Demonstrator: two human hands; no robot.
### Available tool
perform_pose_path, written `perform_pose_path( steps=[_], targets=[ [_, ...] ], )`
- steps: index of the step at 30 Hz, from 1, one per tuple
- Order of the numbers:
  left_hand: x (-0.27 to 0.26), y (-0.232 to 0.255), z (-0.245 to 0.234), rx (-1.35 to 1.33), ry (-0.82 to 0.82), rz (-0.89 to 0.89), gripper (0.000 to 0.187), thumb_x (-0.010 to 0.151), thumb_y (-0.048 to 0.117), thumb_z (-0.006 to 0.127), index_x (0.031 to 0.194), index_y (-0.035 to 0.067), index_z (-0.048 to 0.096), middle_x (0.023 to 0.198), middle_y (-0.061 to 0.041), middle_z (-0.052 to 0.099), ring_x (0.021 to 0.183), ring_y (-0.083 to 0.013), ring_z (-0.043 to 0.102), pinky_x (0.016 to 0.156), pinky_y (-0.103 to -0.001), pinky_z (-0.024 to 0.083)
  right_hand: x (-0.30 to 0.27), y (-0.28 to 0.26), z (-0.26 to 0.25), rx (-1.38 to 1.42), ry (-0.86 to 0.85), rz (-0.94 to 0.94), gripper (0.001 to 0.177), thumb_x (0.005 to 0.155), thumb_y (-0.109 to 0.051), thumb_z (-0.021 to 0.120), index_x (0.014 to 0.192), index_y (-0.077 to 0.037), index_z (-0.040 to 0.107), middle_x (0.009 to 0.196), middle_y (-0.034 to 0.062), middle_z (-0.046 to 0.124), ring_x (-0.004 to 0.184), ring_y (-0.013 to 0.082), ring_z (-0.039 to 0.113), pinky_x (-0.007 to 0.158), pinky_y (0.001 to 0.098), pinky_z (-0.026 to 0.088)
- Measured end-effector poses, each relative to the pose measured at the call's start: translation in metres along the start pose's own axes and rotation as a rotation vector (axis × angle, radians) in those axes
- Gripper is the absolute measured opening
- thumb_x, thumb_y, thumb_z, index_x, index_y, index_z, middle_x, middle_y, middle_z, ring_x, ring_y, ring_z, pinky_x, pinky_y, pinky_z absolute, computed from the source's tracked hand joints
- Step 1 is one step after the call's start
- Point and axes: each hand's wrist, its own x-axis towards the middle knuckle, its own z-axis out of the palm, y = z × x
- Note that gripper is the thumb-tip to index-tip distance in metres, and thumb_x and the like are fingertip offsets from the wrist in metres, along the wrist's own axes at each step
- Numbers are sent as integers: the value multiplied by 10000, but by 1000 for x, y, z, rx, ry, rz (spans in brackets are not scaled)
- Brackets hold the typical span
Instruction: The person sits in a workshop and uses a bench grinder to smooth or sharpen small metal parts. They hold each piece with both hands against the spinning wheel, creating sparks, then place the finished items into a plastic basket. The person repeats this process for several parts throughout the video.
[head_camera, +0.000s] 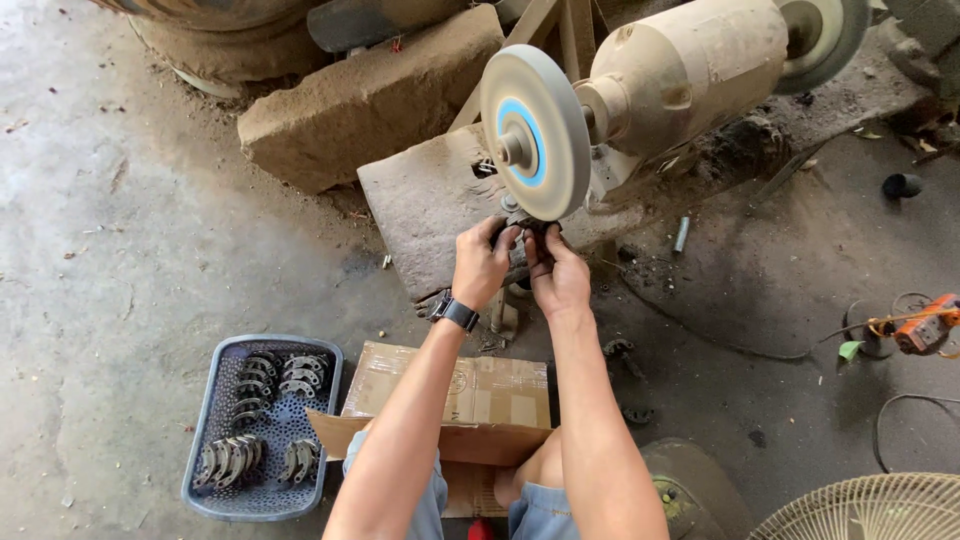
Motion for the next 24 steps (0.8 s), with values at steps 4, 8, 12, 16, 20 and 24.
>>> perform_pose_path(
  steps=[4, 8, 12, 16, 20, 24],
  targets=[
    [2, 3, -4, -25, 20, -27, 170, 911, 101, 721, 1008, -39, 723, 846, -230, 716, 723, -355, 720, 674, -396, 553, 1, 3, 3, -6, 10, 19, 217, 994, -110, 664, 1166, 23, 662, 1130, 126, 700, 989, 248, 701, 837, 308, 617],
    [5, 4, 0, -30, 46, 23, 159, 900, 86, 727, 1001, -36, 726, 866, -222, 728, 760, -353, 732, 697, -387, 561, 4, 4, 1, 0, 20, 2, 218, 989, -117, 667, 1162, 15, 670, 1106, 116, 712, 968, 241, 707, 818, 306, 616],
    [6, 3, 2, -54, 28, 19, 140, 901, 73, 722, 996, -30, 726, 869, -218, 731, 762, -352, 730, 700, -384, 557, 8, 3, 0, 6, 23, -27, 209, 986, -119, 665, 1154, 5, 682, 1081, 106, 722, 946, 236, 712, 804, 309, 613],
    [4, 6, -3, -75, 42, 29, 146, 904, 71, 715, 1015, -23, 725, 885, -210, 736, 767, -345, 736, 703, -379, 563, 1, 6, 7, -22, 43, -24, 206, 997, -125, 662, 1152, 9, 683, 1077, 110, 724, 940, 235, 716, 803, 312, 615],
    [4, 2, 5, -75, 46, 9, 139, 899, 75, 717, 997, -23, 727, 871, -214, 731, 766, -349, 733, 696, -383, 557, 3, 4, 5, -27, 42, -37, 207, 1006, -139, 652, 1156, 2, 680, 1077, 101, 726, 932, 226, 714, 796, 310, 615],
    [6, -6, 22, -96, 64, 15, 147, 885, 86, 737, 984, -22, 738, 872, -225, 733, 767, -354, 731, 703, -392, 553, 7, -4, -4, 22, 34, -49, 224, 1011, -160, 642, 1165, -2, 682, 1070, 93, 727, 906, 216, 712, 783, 299, 610]
  ],
)
